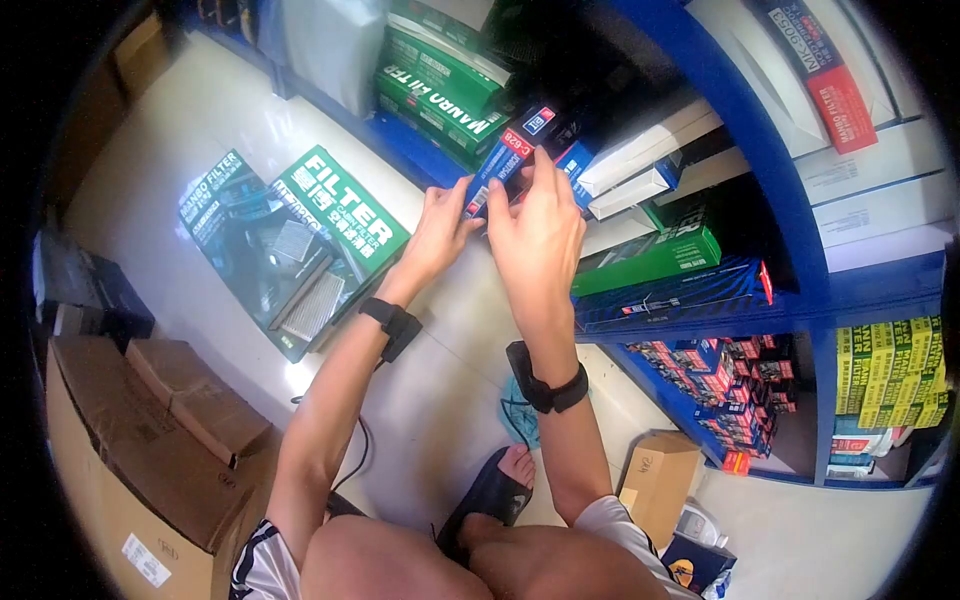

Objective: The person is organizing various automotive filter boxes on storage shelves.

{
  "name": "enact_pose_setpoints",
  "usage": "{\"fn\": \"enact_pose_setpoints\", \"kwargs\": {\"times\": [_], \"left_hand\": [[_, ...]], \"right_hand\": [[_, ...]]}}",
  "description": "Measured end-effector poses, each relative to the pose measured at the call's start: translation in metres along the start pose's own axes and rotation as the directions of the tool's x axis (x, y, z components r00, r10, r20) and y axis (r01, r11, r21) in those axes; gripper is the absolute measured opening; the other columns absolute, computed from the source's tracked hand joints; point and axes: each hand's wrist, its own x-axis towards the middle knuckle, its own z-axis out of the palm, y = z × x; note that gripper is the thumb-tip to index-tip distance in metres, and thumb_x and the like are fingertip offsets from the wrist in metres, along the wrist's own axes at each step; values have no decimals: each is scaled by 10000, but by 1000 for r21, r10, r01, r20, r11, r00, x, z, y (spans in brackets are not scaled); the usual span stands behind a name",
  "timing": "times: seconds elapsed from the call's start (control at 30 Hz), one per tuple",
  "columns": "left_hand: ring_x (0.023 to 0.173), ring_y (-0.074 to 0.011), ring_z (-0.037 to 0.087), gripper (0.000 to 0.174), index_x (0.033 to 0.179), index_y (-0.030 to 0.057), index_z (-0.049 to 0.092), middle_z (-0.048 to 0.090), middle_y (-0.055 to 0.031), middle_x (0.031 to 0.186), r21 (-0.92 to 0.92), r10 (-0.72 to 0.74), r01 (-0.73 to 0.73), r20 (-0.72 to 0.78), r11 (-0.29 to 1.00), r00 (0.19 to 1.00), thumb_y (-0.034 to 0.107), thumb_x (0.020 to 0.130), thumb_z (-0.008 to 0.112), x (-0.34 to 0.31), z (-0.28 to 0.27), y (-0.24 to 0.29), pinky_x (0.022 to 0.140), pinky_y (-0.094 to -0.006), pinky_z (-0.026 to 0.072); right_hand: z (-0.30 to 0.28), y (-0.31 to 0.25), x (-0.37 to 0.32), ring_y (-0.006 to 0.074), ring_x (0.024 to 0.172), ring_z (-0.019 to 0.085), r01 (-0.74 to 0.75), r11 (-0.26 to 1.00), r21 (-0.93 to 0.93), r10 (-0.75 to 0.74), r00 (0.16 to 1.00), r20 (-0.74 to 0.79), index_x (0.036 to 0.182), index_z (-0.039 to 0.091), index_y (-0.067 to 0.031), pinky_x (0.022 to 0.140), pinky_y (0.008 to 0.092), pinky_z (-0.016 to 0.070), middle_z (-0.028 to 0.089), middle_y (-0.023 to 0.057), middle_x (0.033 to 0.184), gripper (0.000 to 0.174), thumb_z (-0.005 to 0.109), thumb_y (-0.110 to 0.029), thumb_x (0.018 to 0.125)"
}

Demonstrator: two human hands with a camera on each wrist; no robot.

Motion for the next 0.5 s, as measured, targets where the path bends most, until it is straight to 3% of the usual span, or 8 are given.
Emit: {"fn": "enact_pose_setpoints", "kwargs": {"times": [0.03,0.07,0.13,0.17,0.23,0.3,0.37,0.5], "left_hand": [[1185,-420,545,702,1542,-7,479,702,-232,1201,14,19,-19,-27,1000,999,102,930,804,0,3,0,1052,-508,483],[1194,-421,548,699,1544,-1,481,686,-234,1234,28,39,-37,-51,999,998,102,932,803,-1,5,1,1058,-508,483],[1205,-424,550,687,1541,1,488,664,-235,1267,72,42,-36,-78,997,996,107,938,799,0,11,-1,1070,-509,482],[1215,-427,551,674,1539,3,495,641,-236,1299,116,44,-31,-106,993,993,112,945,795,-1,13,-2,1082,-511,481],[1214,-417,570,640,1533,6,508,628,-232,1312,157,31,-11,-122,988,992,108,963,779,-6,8,5,1080,-504,492],[1214,-408,588,606,1528,9,520,614,-228,1325,194,16,11,-133,981,991,105,981,763,-17,5,15,1078,-498,503],[1229,-388,624,549,1528,21,535,605,-223,1347,-70,-76,61,-239,996,968,82,1015,720,-28,3,23,1079,-478,524],[1248,-376,646,515,1528,17,536,581,-225,1384,-167,-42,1,-241,986,970,62,1037,682,-43,7,31,1082,-458,536]], "right_hand": [[1,2,-1,324,900,784,8,999,-43,-10,999,-43,1485,598,33,860,458,602,725,200,1244,622,789,-206,943],[0,2,-2,324,900,784,3,999,-46,-5,999,-43,1485,598,33,860,458,602,725,200,1244,622,789,-206,943],[-3,-1,-1,362,1084,721,156,986,-53,-161,981,-105,1479,612,-7,926,467,579,659,206,1349,595,780,-145,925],[-2,0,-1,362,1084,721,156,986,-53,-161,981,-106,1479,612,-7,926,467,579,659,206,1349,595,780,-145,925],[-1,2,-2,387,1196,629,232,963,-140,-249,961,-117,1469,622,-39,980,479,552,614,184,1410,593,775,-104,900],[-5,-1,-2,385,1196,611,222,960,-170,-242,965,-103,1463,626,-39,995,479,540,616,171,1419,591,772,-99,893],[-7,-2,-2,383,1197,594,218,956,-196,-239,966,-94,1456,630,-40,1010,478,529,617,158,1428,590,770,-95,886],[-4,-1,-1,373,1163,592,247,936,-250,-275,958,-82,1445,633,-29,1008,468,518,612,138,1455,601,769,-85,862]]}}
